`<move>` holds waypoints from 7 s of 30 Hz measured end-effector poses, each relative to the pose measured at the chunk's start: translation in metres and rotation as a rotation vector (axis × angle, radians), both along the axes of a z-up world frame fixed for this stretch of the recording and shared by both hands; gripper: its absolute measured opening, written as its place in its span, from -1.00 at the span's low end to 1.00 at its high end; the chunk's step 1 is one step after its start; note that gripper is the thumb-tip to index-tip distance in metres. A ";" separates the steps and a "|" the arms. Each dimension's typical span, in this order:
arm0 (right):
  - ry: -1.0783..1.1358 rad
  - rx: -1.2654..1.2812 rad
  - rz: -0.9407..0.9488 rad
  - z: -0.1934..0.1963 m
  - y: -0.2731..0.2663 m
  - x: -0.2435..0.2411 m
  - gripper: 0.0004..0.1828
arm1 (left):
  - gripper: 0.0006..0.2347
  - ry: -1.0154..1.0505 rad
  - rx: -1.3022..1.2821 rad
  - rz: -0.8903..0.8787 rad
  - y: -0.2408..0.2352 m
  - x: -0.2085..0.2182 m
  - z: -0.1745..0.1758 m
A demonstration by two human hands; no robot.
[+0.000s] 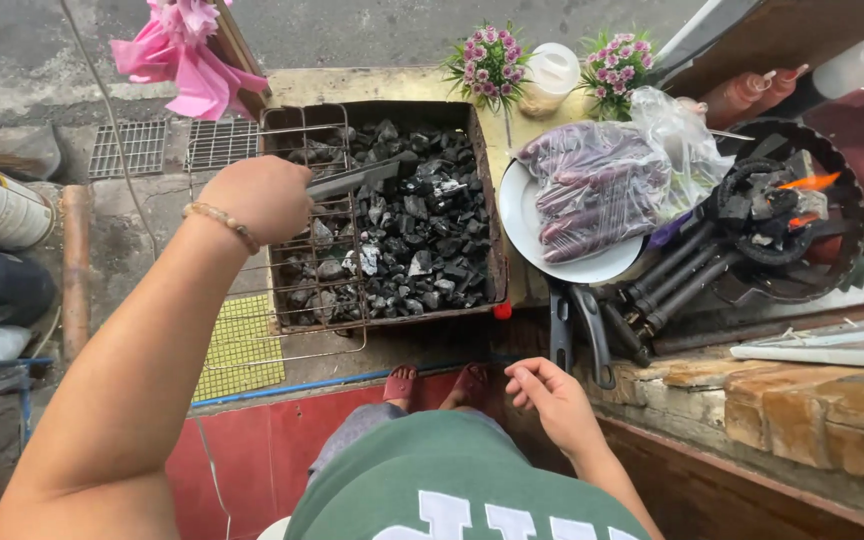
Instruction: Using an electric fan to blow air onto charcoal in a grill to increase the fire's intensity while using tongs to rearrange the coals.
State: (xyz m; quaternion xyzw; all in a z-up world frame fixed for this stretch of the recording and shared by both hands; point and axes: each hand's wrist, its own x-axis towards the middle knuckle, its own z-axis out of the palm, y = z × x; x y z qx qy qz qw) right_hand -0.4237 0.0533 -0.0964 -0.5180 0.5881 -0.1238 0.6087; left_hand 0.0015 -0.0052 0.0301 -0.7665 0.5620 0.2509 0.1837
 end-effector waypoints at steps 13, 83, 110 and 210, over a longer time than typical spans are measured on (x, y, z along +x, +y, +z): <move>0.014 -0.008 -0.064 0.000 0.007 -0.013 -0.72 | -0.70 0.011 0.045 0.020 -0.009 -0.002 -0.012; -0.287 0.056 -0.426 -0.021 -0.014 -0.130 -0.74 | -0.76 0.602 -0.133 -0.422 -0.347 -0.433 -0.081; -0.096 0.026 0.117 0.011 -0.015 -0.027 -0.71 | -0.75 0.143 -0.150 0.137 0.120 -0.047 -0.004; -0.325 0.153 -0.510 -0.042 -0.002 -0.141 -0.74 | -0.65 0.356 -0.314 -0.723 -0.356 -0.480 -0.080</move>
